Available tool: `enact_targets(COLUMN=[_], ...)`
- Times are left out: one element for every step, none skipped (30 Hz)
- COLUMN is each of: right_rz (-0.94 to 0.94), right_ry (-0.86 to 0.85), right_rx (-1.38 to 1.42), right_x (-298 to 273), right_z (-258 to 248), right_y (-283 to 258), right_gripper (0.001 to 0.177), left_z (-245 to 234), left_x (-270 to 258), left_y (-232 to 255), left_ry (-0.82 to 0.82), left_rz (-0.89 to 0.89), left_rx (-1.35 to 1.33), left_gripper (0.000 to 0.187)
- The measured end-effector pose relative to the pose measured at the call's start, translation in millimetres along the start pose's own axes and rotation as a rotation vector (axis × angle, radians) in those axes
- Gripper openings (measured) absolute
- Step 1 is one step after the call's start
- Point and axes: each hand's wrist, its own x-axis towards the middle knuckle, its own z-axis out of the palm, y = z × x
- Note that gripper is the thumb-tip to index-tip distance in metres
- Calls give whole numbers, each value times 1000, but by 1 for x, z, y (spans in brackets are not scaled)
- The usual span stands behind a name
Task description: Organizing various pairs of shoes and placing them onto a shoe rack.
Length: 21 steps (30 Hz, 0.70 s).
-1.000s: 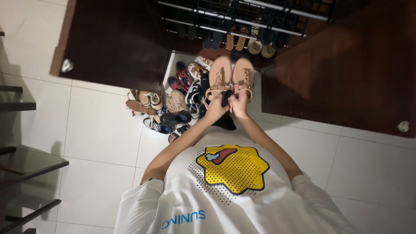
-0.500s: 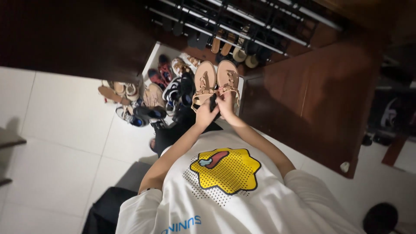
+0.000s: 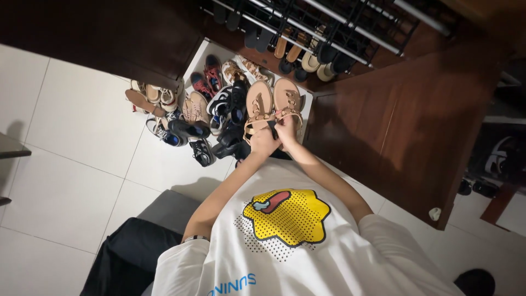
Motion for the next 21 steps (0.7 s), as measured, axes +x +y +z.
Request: enact_targets(right_rz=[3,18,36,43,33,23,28,50,76,83,50,17,27,95,157,162,131,100,100,82,73], right_ry=[-2,-7,-9,-6,6,19,17,15,12,9,2,-5,-10,-9,-8,-15,-11,-8,-17,-27,-41], right_rx=[-1,74,152,152,89,25,23,18,10,5,21,38,36,10,-18,-20,39,99,96,125,149], right_x=[-4,-7,-14,-21,-24,-27,-31,-36,-41,-44,-45,-45,-50,-55,-55,-55,-52,-47,-40,-32,-29], right_z=[1,2,3,5,5,4,5,7,7,8,11,14,14,15,16,16,17,16,17,17,12], right_y=[1,3,5,11,15,21,23,26,29,36,42,49,47,44,40,46,51,56,69,83,98], right_gripper=[36,32,30,30,30,29,29,31,32,32,33,34,34,33,32,32,31,29,29,30,30], left_z=[8,16,25,32,39,47,50,53,57,60,61,62,65,68,69,73,75,77,75,74,77], left_x=[-2,-5,-10,-15,-18,-21,-26,-31,-37,-40,-43,-45,-47,-49,-48,-48,-45,-41,-34,-27,-23], left_y=[-2,-4,-7,-12,-15,-18,-22,-25,-28,-29,-31,-34,-36,-39,-40,-42,-42,-42,-41,-40,-36], left_ry=[-2,43,84,78,131,185,181,209,236,230,238,246,240,229,224,222,240,257,262,272,276], left_rz=[-3,-2,-1,-2,3,8,5,10,12,7,0,-7,-17,-35,-52,-60,-57,-55,-62,-68,-82], left_rx=[-1,-22,-39,-37,-53,-68,-70,-89,-110,-115,-126,-137,-139,-136,-135,-138,-137,-135,-139,-141,-150], left_gripper=[52,49,45,45,42,39,39,38,37,37,37,37,37,38,39,39,40,40,40,40,40])
